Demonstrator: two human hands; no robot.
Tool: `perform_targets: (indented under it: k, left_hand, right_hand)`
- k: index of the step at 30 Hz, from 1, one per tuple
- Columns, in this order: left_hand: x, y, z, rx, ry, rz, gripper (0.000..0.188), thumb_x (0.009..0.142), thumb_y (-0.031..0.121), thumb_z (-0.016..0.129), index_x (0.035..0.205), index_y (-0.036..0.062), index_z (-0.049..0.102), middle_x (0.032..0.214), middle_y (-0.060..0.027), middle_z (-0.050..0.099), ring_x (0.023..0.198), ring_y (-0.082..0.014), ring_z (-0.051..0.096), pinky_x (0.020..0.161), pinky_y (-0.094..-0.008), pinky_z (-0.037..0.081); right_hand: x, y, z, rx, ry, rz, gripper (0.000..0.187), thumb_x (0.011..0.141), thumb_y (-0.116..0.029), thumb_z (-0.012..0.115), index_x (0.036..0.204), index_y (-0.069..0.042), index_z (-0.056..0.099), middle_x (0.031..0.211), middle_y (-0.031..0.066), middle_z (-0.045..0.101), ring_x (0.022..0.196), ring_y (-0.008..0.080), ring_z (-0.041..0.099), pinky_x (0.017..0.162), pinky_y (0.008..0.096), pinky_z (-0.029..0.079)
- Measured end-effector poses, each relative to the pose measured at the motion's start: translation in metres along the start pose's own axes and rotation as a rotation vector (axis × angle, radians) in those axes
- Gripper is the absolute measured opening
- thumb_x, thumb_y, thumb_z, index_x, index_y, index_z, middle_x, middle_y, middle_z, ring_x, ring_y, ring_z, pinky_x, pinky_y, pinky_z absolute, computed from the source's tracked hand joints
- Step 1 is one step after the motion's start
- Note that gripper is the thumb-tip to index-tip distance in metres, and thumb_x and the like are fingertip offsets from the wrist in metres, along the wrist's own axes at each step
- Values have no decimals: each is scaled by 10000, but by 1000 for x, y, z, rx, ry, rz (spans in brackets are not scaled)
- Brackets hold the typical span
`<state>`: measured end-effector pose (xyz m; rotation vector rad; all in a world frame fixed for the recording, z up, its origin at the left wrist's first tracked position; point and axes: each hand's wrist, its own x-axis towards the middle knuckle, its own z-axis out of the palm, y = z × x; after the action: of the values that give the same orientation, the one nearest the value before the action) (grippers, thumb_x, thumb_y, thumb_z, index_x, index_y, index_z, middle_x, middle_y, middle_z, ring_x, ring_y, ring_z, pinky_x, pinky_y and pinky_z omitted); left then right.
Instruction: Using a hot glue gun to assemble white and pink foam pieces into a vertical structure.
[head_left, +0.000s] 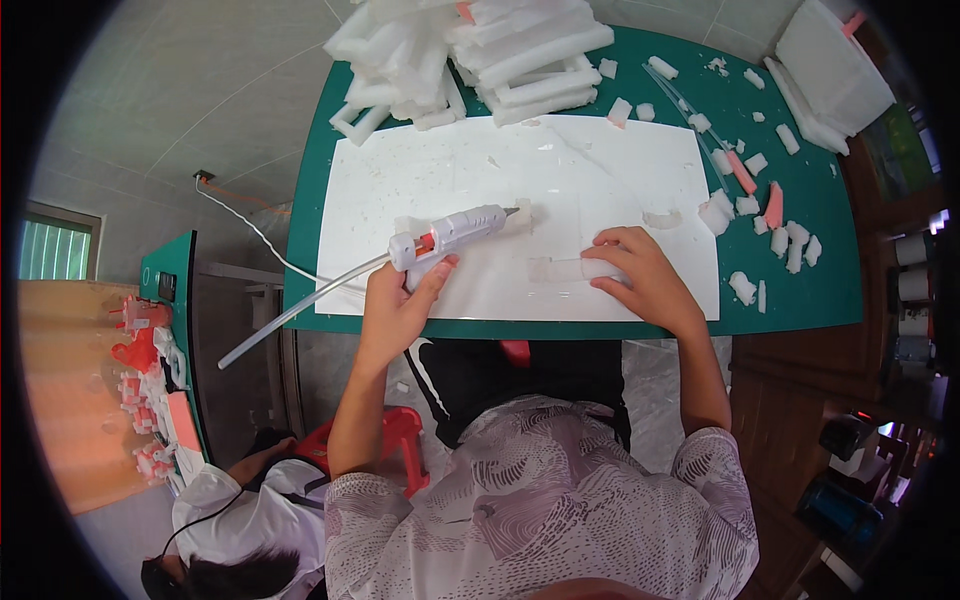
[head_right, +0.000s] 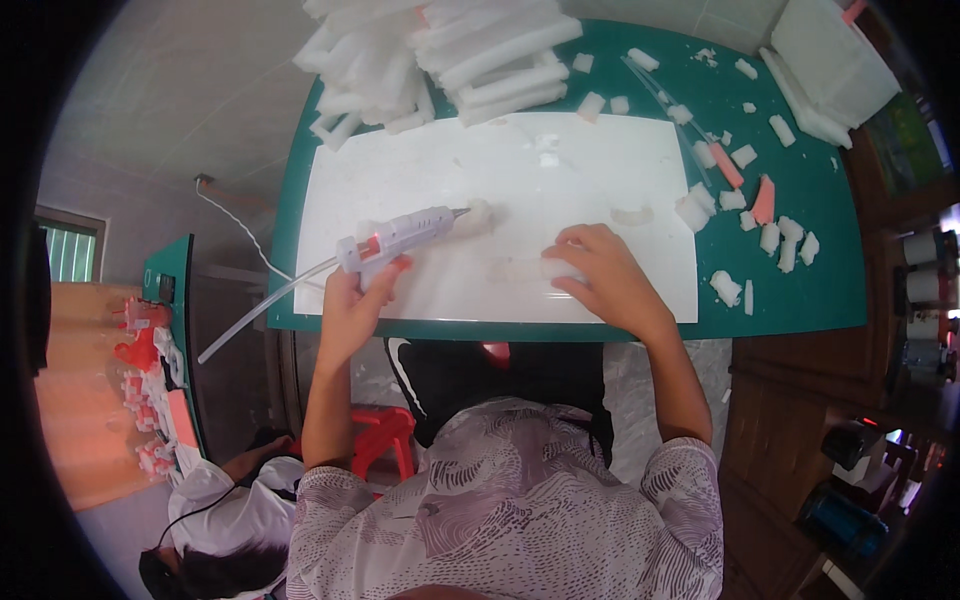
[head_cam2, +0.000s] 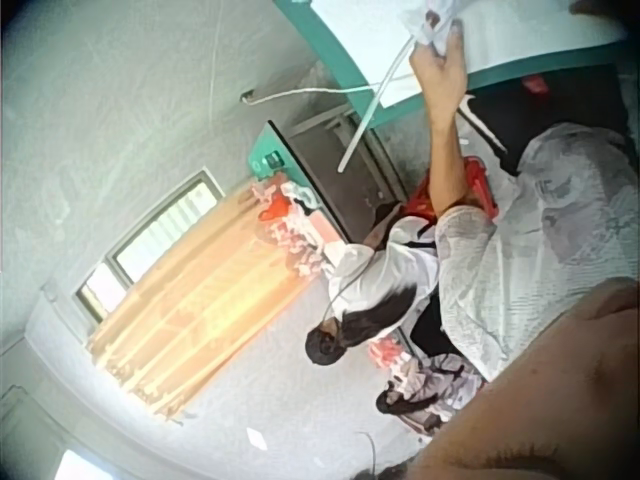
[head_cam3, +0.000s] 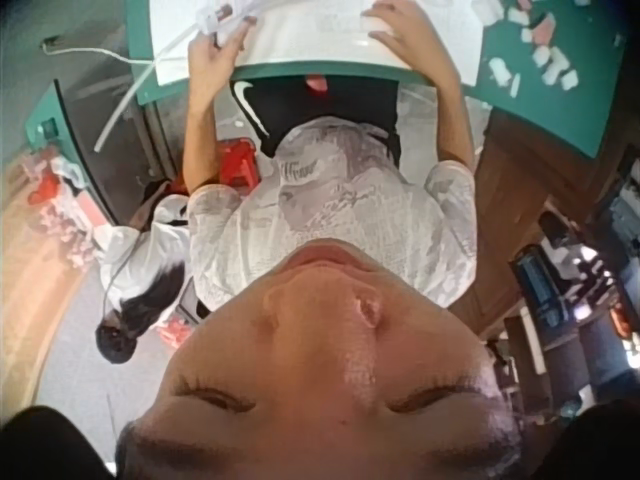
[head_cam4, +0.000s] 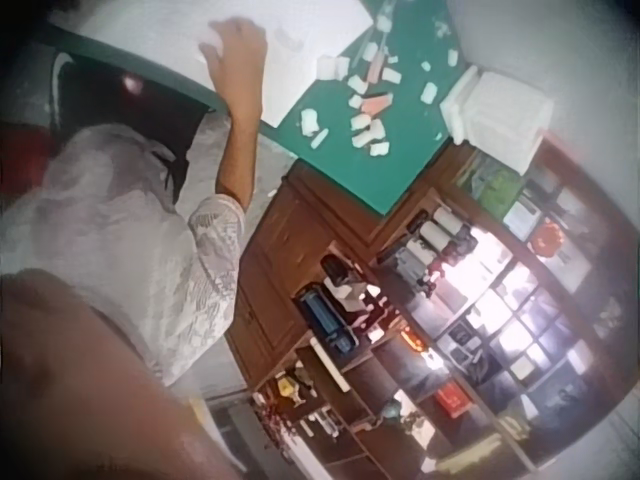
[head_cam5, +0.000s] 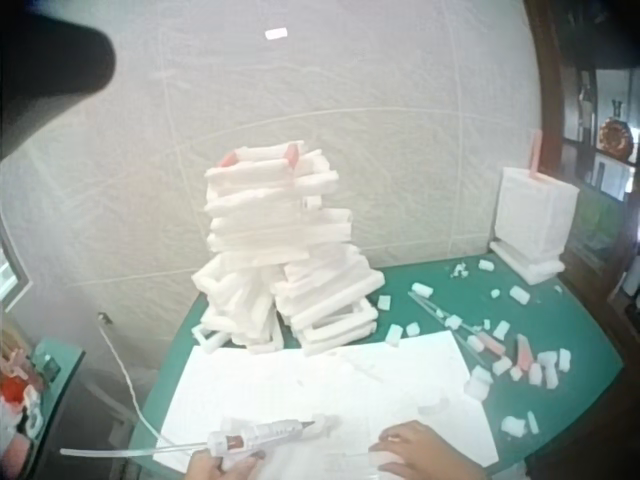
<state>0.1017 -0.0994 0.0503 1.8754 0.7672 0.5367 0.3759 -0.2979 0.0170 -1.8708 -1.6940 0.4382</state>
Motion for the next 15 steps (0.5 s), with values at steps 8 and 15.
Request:
perform_targets:
  k: [8, 15]
  left_hand:
    - [-13, -9, -26, -222, 17, 17, 273, 977, 128, 600, 1189, -43, 621, 1039, -119, 713, 699, -92, 567, 618, -250, 470]
    - [-37, -49, -69, -307, 187, 64, 315, 989, 182, 617, 1218, -34, 623, 1078, -117, 722, 674, -102, 581, 603, -237, 468]
  right_hand:
    - [-2, 0, -25, 192, -6, 30, 348, 852, -73, 702, 1196, -35, 668, 1187, 131, 606, 1089, 285, 591, 964, 351, 468]
    - [38, -32, -50, 312, 42, -19, 379, 843, -62, 713, 1221, -50, 679, 1125, 89, 654, 1029, 190, 594, 903, 309, 479]
